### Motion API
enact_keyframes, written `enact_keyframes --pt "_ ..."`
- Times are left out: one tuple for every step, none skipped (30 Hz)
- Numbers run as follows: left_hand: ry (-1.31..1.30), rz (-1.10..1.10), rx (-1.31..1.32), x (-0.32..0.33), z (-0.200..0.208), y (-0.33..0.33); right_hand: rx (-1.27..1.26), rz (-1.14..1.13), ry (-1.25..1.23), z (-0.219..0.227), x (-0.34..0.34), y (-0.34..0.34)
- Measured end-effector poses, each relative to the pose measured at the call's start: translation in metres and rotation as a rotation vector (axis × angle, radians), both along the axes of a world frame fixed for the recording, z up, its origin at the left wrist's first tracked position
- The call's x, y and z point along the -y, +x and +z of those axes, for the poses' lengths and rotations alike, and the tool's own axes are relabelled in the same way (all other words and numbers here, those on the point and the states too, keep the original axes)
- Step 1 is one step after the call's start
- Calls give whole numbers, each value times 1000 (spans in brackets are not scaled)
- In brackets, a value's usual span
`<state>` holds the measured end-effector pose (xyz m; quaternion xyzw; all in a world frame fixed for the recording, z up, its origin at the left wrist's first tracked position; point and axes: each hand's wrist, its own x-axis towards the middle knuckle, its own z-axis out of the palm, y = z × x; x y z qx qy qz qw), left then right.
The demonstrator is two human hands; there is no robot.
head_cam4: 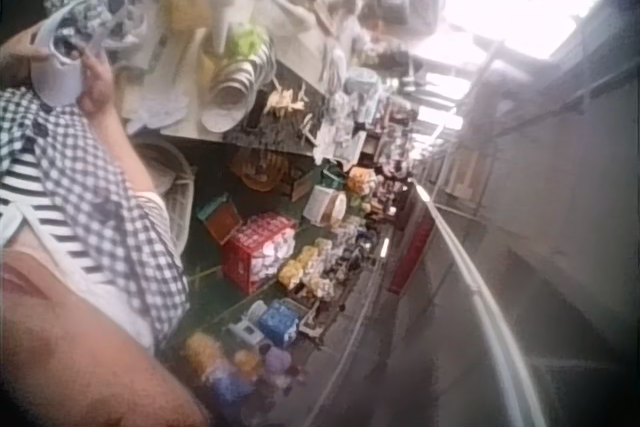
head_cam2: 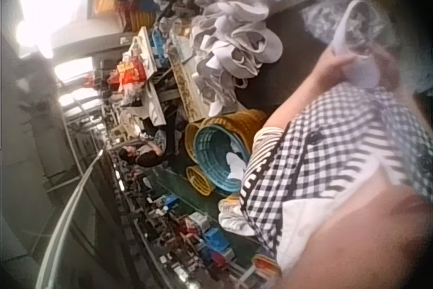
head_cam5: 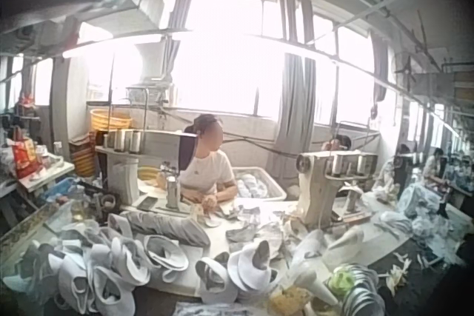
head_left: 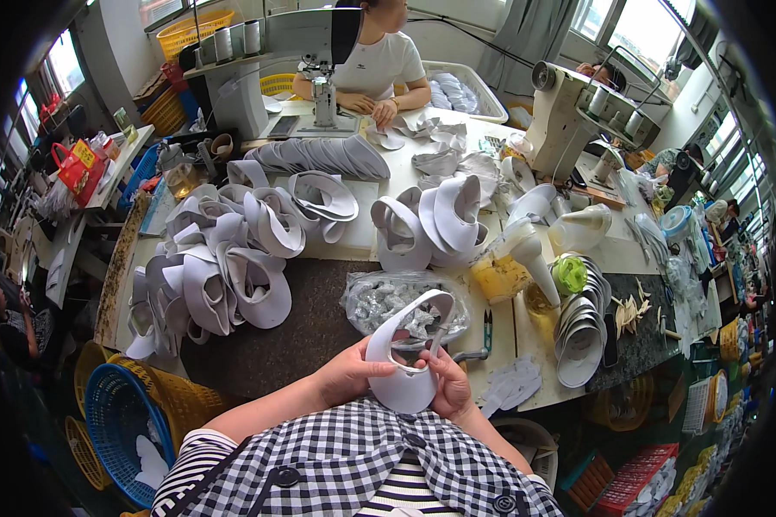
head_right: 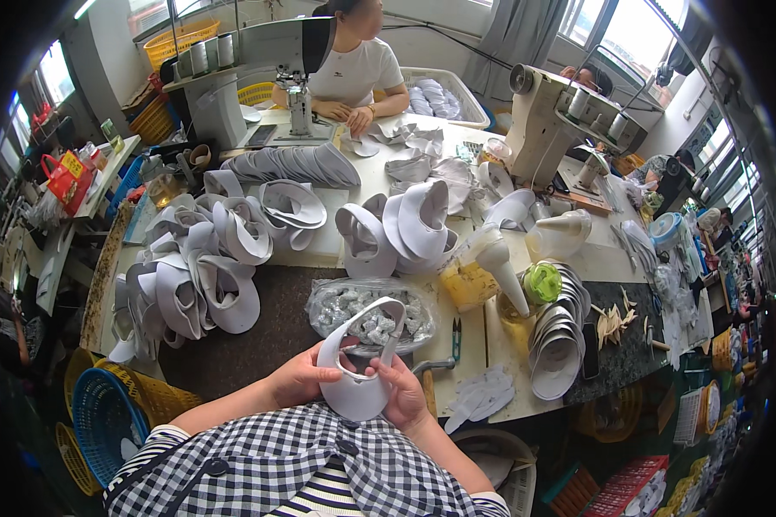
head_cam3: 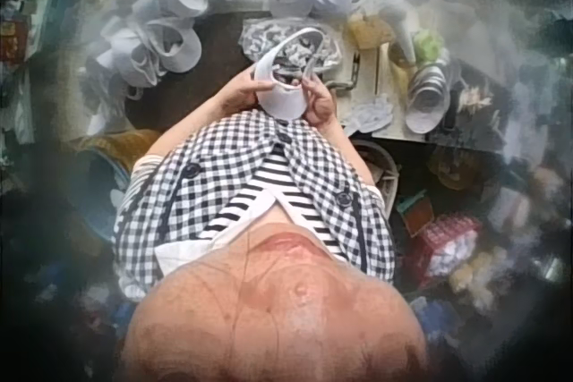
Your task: The person places small structural reinforcements inside white shoe uppers and presses them into place by hand.
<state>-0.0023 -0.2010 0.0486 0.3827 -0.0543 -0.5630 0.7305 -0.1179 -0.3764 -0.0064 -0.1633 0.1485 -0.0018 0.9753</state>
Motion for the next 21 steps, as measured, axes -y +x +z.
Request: enact_keyframes --pt "-33 31 -47 0 0 3 -11 15 -47 3 0 2" --pt "-65 61 -93 -1 0 6 -22 30 -93 6 0 5" --pt "-64 63 -94 -2 -2 8 -23 31 -92 10 -1 8" --pt "39 124 -13 -2 -6 11 -65 -43 -214 14 -4 11" --pt "144 185 68 -2 -9 12 -108 -117 -335 17 -5 14" --pt "238 271 210 0 -12 12 -151 -134 -450 17 -1 17" --pt "241 271 207 0 -14 11 -155 -132 -448 17 -3 18" --pt "288 301 265 -1 -17 9 -143 -186 -583 17 -6 19" --pt "337 328 324 -2 -20 8 -132 -240 -716 17 -7 20" --pt "351 321 313 -3 -24 7 -138 -239 -711 17 -6 21" --pt "358 317 308 -3 -25 9 -147 -237 -756 16 -3 23" --pt "322 293 256 -3 -24 10 -159 -232 -799 15 -2 22" --pt "286 268 203 -3 -21 11 -171 -229 -791 10 0 21" --pt "284 178 176 -6 -14 10 -172 -259 -837 4 2 20" --pt "293 177 169 -5 -14 9 -169 -287 -885 2 4 21" --pt "251 144 239 -2 -14 7 -168 -298 -873 7 3 23" --pt "208 109 310 1 -14 6 -175 -296 -867 8 5 25" --pt "222 122 274 5 -17 10 -159 -311 -875 10 8 28" --pt "227 120 271 12 -16 16 -143 -329 -884 11 11 31" --pt "173 186 351 22 -14 25 -104 -356 -953 15 17 36" --pt "120 256 430 32 -12 36 -108 -354 -948 21 24 41"
